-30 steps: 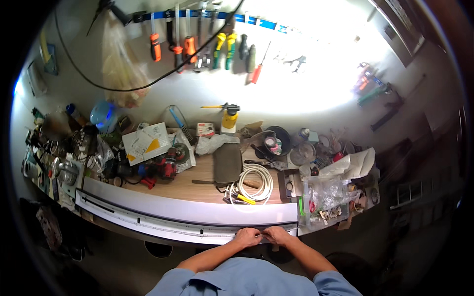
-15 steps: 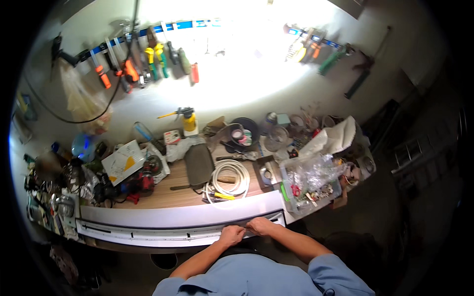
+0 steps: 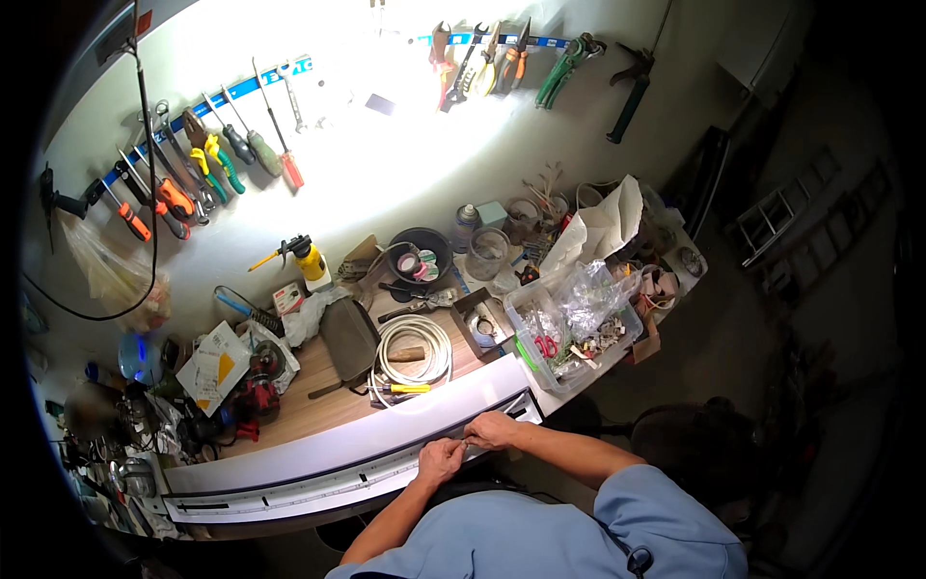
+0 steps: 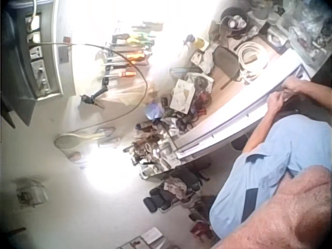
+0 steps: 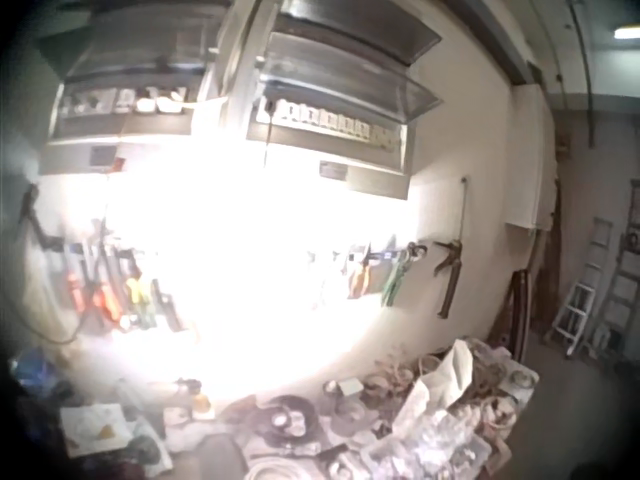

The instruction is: The person assembles a long white light fixture on a workbench. They use red scissors to cut a black strip, apply a white adhesive strip, and use pliers to secure components. The person then handles a white electrical cable, stripping the ends and preparing it for connection.

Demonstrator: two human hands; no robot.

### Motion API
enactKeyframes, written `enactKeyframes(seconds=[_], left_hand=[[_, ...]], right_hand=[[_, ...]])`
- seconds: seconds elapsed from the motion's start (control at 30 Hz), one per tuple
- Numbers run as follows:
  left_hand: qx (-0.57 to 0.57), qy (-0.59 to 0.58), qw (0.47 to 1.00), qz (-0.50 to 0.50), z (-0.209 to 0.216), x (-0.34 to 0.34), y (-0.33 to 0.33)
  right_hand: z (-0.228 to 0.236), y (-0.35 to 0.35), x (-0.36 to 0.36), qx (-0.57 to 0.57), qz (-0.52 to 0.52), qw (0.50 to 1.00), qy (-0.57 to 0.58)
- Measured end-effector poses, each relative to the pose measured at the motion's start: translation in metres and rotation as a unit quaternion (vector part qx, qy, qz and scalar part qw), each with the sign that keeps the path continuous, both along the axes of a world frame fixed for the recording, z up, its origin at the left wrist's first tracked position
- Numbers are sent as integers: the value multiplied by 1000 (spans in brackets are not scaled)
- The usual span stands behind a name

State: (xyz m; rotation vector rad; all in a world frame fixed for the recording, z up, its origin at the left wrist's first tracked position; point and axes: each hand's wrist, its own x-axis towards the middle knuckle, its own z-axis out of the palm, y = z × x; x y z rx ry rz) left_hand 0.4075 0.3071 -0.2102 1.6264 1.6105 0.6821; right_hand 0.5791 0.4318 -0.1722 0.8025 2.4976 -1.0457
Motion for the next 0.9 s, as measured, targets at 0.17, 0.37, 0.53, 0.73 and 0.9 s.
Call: enactKeyframes(seconds=[0.17, 0.37, 0.53, 0.73, 0.9], left_hand=[[3, 30, 999, -23, -9, -2, -4], [55, 48, 997, 7, -6, 6, -9], [59, 50, 997, 8, -1, 10, -4], [69, 57, 995, 42, -3, 11, -11], [43, 65, 996, 31, 9, 8, -7]], right_hand=[[65, 79, -27, 16, -61, 998, -8], [271, 340, -52, 322, -468, 677, 467], [345, 478, -71, 301, -533, 619, 492], [357, 498, -85, 114, -479, 678, 546], [381, 449, -85, 386, -534, 700, 274]])
